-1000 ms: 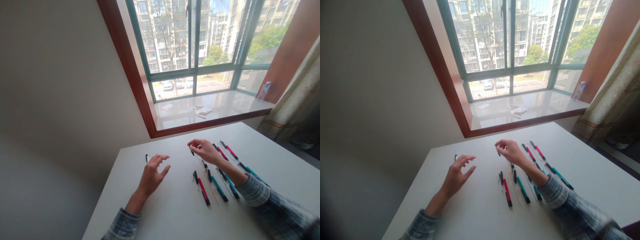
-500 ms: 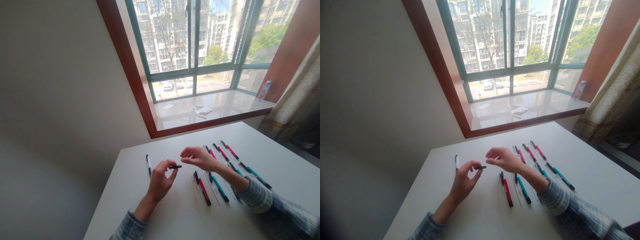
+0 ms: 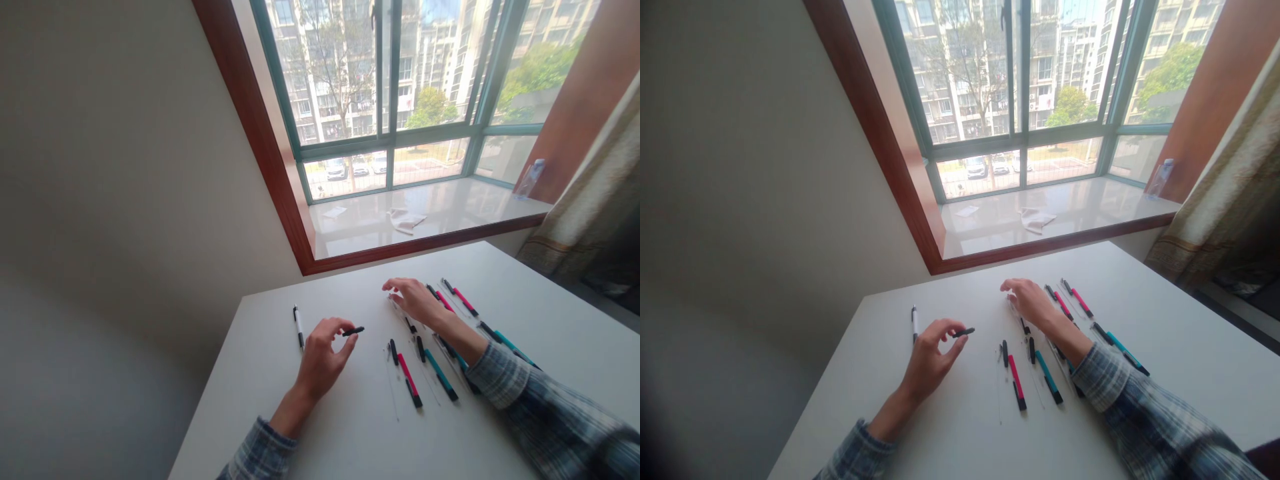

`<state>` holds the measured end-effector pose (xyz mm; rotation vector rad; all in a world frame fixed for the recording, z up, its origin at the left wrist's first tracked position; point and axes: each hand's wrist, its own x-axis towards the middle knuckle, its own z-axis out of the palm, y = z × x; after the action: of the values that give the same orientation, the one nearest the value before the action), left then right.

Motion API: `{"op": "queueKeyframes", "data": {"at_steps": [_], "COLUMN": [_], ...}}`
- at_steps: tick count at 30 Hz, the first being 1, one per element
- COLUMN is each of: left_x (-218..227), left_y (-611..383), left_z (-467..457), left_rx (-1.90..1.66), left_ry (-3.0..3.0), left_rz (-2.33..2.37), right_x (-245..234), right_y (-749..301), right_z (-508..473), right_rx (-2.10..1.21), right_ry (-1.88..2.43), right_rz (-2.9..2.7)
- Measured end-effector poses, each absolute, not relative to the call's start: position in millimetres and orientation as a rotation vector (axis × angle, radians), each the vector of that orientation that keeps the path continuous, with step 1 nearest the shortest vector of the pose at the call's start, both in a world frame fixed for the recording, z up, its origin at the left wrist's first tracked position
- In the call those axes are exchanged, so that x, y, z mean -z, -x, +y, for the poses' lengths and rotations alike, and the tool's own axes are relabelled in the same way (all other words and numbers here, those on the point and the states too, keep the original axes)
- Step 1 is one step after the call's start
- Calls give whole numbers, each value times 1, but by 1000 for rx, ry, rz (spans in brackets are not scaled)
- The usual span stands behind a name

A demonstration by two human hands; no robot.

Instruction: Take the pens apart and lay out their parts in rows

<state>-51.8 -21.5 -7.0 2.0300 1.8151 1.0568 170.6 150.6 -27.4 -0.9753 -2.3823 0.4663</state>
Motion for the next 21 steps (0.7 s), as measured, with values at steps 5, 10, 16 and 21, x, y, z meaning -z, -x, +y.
{"op": "queueKeyframes", "data": {"at_steps": [5, 10, 16, 21], "left_x": [5, 4, 5, 7], "left_y": [51, 50, 50, 51], "left_z": [-23, -22, -24, -24], "left_rx": [-1047, -1072, -1107, -1132], "left_ry": [-2038, -2024, -2004, -2016], "left_rz": [1821, 1844, 1863, 1855], "right_x": [23, 4, 2, 11], "right_y": [-169, -162, -150, -146], "right_z": [151, 129, 100, 97], "right_rx": [-494, -761, -1269, -1368], "right_ry": [972, 733, 476, 450], "right_rz": [-2379, -2128, -1913, -1912]}}
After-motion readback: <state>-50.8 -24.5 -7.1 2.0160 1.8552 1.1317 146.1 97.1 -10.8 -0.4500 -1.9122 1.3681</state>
